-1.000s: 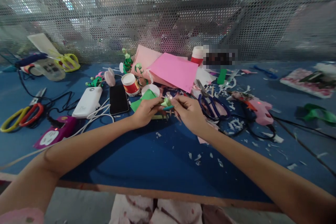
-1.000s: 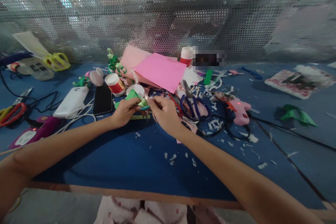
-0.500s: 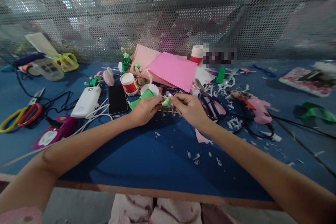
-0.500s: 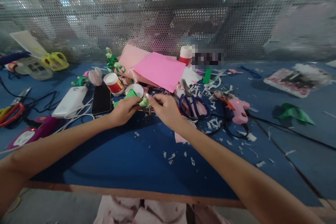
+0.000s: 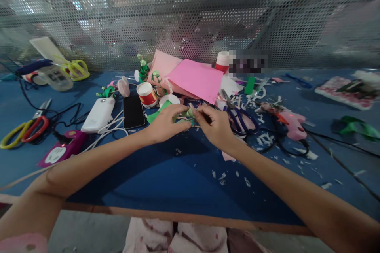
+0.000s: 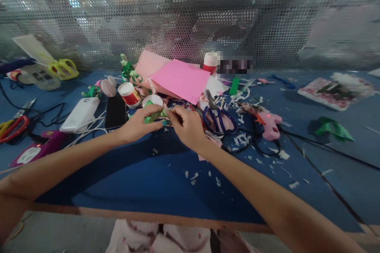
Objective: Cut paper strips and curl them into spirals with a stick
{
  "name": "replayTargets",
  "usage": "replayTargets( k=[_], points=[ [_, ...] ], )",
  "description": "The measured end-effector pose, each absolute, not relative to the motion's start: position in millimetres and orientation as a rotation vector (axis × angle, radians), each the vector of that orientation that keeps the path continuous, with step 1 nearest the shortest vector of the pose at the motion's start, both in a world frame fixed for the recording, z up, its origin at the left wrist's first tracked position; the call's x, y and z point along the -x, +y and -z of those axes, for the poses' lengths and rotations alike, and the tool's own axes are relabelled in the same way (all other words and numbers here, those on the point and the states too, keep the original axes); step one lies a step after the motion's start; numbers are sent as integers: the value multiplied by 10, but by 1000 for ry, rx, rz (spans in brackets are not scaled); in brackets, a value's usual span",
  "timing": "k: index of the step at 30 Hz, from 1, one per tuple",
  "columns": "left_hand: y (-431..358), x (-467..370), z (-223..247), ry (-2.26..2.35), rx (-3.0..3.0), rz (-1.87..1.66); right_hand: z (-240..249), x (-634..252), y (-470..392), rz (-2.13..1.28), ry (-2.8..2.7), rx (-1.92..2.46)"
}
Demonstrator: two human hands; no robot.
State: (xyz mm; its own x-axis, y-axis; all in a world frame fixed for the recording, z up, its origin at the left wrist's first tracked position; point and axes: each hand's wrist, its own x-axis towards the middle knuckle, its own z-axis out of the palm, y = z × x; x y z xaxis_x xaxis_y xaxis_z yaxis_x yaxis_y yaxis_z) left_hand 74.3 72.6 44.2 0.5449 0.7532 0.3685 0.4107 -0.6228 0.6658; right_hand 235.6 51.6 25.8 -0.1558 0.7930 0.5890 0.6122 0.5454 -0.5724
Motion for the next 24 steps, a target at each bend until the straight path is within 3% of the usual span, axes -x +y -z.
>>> replayTargets(
  k=[9,18,24],
  points=[
    [828,-705,-409,725,-1991,-814,-274,-2385,516,-219,-1966,1068],
    [820,-699,-405,805,-2441,-965,-346,-2348,459,-400,-1875,1062],
    [785,-734,-409,799,-2154,-905,-319,-2322,446,-544,-1770,1092]
  ],
)
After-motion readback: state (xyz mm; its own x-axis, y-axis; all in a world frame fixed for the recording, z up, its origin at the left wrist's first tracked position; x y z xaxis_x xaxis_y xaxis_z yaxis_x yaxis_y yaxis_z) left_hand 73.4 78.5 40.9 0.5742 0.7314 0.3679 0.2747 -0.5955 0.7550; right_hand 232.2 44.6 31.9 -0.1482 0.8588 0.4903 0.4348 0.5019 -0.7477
